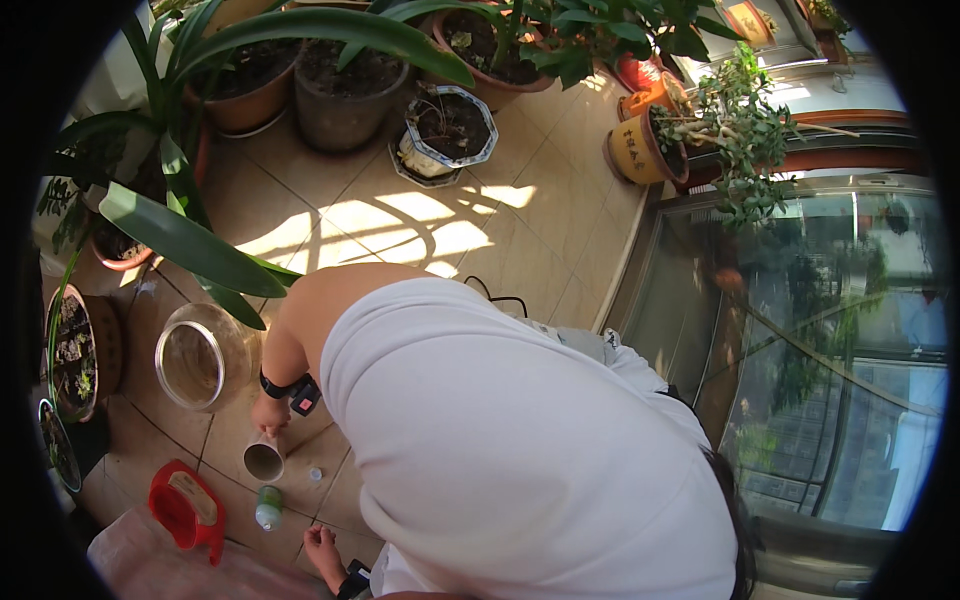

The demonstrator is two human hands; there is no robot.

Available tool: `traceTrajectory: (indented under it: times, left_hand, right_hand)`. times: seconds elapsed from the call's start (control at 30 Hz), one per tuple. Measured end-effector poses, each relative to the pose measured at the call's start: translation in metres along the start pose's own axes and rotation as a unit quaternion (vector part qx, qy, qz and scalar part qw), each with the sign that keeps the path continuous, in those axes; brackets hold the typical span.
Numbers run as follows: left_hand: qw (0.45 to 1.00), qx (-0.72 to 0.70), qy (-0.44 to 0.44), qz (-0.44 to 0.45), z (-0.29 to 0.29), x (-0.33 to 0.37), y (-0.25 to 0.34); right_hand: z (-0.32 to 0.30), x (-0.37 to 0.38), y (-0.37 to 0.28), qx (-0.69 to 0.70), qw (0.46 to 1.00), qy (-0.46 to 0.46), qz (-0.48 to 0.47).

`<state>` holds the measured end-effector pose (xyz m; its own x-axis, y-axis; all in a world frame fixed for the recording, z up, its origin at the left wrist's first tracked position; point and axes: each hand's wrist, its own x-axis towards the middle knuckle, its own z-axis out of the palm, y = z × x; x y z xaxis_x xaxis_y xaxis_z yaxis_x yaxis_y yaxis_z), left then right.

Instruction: The person prepares a liquid mixture by adding a green liquid from a small bottle into a cup, stirs it with a stick, and pours the mixture into several potted plants on a balcony. The person repeats the mixing and pouring steps multiple times across different pots.

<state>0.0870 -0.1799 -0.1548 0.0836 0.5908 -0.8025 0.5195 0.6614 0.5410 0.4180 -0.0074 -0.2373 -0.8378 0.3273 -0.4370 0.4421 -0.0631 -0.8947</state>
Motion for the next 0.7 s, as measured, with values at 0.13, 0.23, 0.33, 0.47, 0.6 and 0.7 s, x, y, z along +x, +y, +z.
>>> traceTrajectory:
  times: [0.13, 0.23, 0.33, 0.47, 0.6, 0.7]
  left_hand:
    - [0.997, 0.020, -0.046, -0.061, -0.009, -0.018, 0.014]
    - [0.996, 0.034, -0.066, -0.053, -0.014, -0.023, 0.037]
    - [0.996, 0.066, -0.044, -0.044, -0.022, -0.020, 0.065]
    - [0.989, 0.111, -0.076, 0.058, -0.047, -0.008, 0.086]
    - [0.981, 0.158, -0.047, 0.100, -0.088, 0.035, 0.088]
    - [0.977, 0.182, -0.055, 0.097, -0.114, 0.060, 0.089]
  right_hand:
    - [-0.002, -0.011, 0.008, 0.017, 1.000, 0.010, -0.020]
    - [-0.002, -0.027, 0.014, 0.004, 1.000, 0.016, -0.008]
    - [-0.003, -0.056, 0.021, 0.024, 0.999, 0.028, 0.006]
    - [0.001, -0.112, 0.026, 0.084, 0.994, 0.053, 0.039]
    - [0.017, -0.177, 0.031, 0.108, 0.987, 0.112, 0.045]
    - [0.038, -0.230, 0.035, 0.121, 0.979, 0.162, 0.039]
